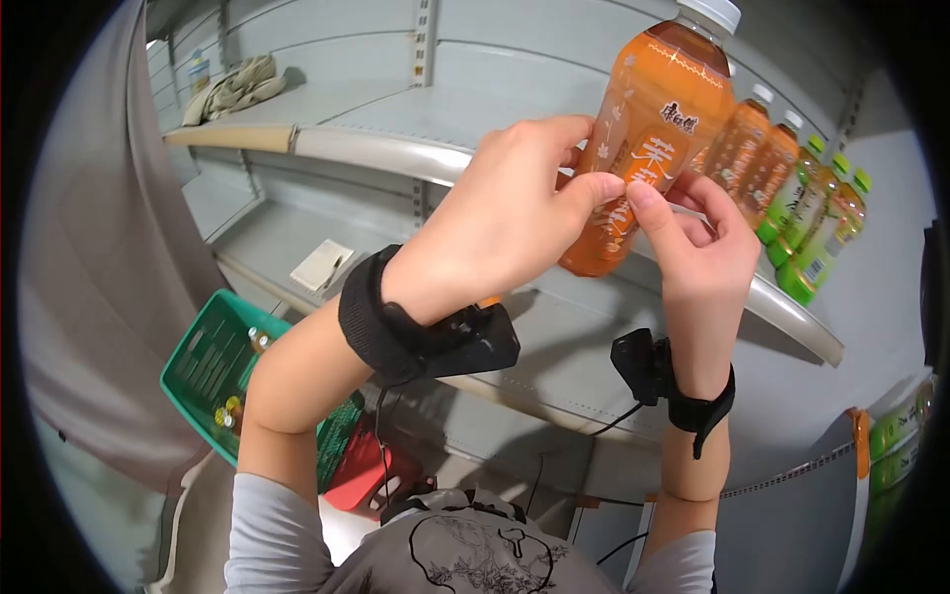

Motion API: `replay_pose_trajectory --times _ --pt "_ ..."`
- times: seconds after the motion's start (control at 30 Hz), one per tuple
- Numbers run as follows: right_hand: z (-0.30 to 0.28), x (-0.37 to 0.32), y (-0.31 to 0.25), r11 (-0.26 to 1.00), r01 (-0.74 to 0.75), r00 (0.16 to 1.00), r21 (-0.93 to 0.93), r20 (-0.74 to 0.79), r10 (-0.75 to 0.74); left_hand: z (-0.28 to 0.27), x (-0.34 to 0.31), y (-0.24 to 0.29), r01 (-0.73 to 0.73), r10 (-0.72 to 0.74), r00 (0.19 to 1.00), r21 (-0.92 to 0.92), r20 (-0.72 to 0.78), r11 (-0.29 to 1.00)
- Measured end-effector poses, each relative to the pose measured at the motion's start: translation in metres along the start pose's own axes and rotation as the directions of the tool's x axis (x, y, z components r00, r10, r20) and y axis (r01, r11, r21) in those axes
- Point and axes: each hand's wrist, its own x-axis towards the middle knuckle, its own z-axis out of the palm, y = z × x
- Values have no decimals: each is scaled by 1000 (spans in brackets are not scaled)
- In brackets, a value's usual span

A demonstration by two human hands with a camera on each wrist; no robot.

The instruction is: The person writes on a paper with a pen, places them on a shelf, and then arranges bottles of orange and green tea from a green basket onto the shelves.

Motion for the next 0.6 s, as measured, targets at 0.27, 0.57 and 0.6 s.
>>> replay_pose_trajectory --times 0.27,0.57,0.6 --pt "47 -46 49 989 -84 992 -118 85 94 -1 -73 -53 21 -62 972 -178 -228 984" --pt "62 -145 178 941 -269 947 -205 120 297 61 -157 -175 387 -389 912 -46 -128 921" --pt "63 -154 194 932 -303 938 -198 108 328 70 -164 -191 402 -405 907 -52 -115 914"
